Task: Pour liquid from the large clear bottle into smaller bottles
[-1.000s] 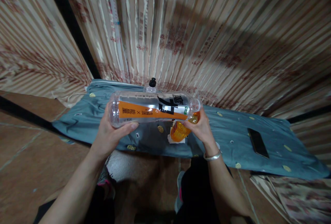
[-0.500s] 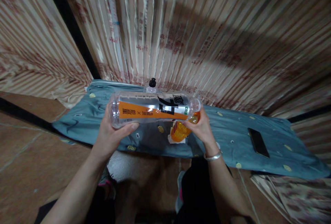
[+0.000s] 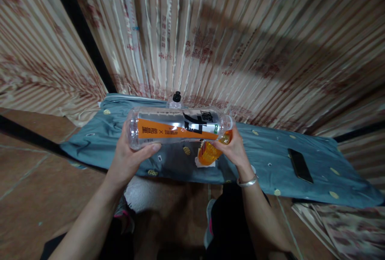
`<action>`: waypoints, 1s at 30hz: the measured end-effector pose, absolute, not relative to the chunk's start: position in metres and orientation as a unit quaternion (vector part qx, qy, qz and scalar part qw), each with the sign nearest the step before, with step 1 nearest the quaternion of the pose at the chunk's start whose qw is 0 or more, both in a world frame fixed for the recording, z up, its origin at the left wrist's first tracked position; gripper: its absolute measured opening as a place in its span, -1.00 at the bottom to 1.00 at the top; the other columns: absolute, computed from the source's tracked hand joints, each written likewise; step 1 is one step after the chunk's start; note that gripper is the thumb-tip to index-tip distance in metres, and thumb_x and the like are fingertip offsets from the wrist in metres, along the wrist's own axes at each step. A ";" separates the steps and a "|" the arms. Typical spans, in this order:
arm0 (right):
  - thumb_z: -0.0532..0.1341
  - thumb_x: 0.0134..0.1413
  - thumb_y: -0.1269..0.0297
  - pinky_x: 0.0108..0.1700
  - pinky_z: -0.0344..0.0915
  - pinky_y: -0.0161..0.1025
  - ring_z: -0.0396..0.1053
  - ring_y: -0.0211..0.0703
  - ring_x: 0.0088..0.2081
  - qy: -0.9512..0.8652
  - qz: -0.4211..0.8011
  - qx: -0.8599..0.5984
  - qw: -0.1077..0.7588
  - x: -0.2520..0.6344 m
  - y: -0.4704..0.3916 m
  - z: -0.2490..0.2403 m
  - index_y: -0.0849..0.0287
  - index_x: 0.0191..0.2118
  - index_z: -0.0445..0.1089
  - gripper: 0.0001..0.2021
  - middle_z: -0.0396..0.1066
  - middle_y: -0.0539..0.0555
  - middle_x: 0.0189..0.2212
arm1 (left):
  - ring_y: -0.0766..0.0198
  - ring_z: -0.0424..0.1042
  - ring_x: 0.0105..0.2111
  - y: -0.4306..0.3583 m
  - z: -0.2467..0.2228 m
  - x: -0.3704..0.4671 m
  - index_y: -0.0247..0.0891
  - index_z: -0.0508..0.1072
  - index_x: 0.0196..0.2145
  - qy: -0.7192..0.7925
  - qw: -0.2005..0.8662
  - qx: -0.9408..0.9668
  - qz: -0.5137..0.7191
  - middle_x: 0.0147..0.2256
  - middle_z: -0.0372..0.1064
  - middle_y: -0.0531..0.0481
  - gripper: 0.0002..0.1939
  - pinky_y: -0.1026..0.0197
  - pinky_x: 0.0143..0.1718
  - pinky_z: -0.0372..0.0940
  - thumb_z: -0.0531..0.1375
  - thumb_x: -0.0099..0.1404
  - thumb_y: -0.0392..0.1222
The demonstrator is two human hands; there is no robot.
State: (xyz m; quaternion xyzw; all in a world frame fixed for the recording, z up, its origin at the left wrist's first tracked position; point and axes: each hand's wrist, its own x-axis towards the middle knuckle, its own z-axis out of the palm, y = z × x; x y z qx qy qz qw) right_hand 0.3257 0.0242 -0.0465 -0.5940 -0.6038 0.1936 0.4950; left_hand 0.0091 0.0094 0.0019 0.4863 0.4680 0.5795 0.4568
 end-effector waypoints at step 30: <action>0.60 -0.21 0.06 0.20 0.49 0.14 0.60 0.21 0.06 -0.607 0.188 -0.586 0.503 0.325 0.024 -0.047 0.06 0.23 0.42 -0.18 0.63 0.16 0.07 | -0.21 0.60 0.15 0.012 -0.003 0.007 -0.21 0.57 -0.26 0.462 0.457 0.490 0.581 0.20 0.59 -0.22 -0.48 -0.16 0.20 0.52 0.61 -0.11 0.04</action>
